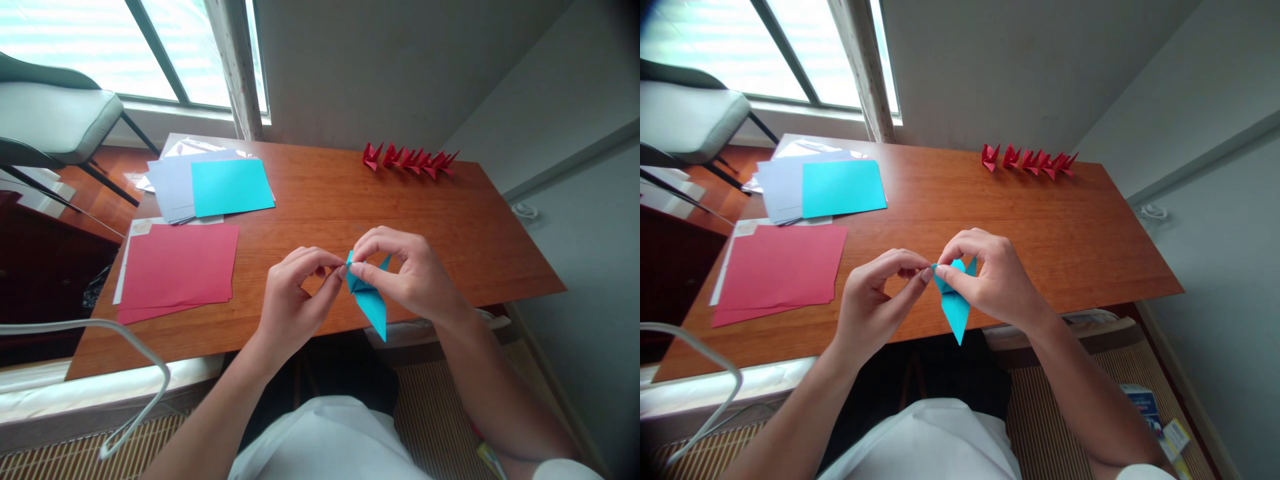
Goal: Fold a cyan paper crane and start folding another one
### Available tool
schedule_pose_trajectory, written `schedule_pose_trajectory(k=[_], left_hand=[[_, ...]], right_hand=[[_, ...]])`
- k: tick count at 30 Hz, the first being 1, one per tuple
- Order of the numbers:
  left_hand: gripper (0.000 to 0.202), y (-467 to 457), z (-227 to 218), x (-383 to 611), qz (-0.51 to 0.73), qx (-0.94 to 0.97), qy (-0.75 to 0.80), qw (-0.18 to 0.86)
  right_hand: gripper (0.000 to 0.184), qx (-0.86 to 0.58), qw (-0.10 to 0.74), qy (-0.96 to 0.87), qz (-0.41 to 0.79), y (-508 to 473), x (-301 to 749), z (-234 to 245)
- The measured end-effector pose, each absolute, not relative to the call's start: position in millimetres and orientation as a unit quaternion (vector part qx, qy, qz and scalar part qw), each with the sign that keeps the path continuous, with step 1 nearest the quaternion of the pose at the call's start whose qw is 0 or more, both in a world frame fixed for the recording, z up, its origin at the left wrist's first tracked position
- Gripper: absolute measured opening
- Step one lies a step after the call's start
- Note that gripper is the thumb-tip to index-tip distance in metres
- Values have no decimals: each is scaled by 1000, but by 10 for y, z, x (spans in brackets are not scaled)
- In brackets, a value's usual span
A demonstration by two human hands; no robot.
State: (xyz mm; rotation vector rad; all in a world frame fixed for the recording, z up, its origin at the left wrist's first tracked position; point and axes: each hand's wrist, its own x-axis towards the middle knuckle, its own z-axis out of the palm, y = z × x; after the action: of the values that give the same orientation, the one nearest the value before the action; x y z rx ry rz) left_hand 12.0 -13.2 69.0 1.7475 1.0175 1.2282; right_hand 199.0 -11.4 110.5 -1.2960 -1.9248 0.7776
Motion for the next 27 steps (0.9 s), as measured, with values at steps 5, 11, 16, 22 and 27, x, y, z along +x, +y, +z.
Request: schedule_pose_trajectory(k=[5, 11, 16, 22, 27], left_hand=[[8, -129, 700, 130, 485, 675, 398, 387], [10, -147, 709, 142, 476, 675, 399, 399], [9, -156, 686, 157, 482, 669, 404, 396], [8, -135, 677, 151, 473, 689, 403, 372], [8, -127, 694, 150, 466, 707, 393, 359]], right_hand=[[10, -490, 349, -740, 301, -114, 1991, 1111], [13, -487, 360, -740, 292, -121, 1971, 1113], [12, -486, 360, -745, 283, -131, 1962, 1108], [8, -479, 310, -777, 266, -104, 2005, 1131], [10, -463, 301, -794, 253, -95, 2003, 1170]])
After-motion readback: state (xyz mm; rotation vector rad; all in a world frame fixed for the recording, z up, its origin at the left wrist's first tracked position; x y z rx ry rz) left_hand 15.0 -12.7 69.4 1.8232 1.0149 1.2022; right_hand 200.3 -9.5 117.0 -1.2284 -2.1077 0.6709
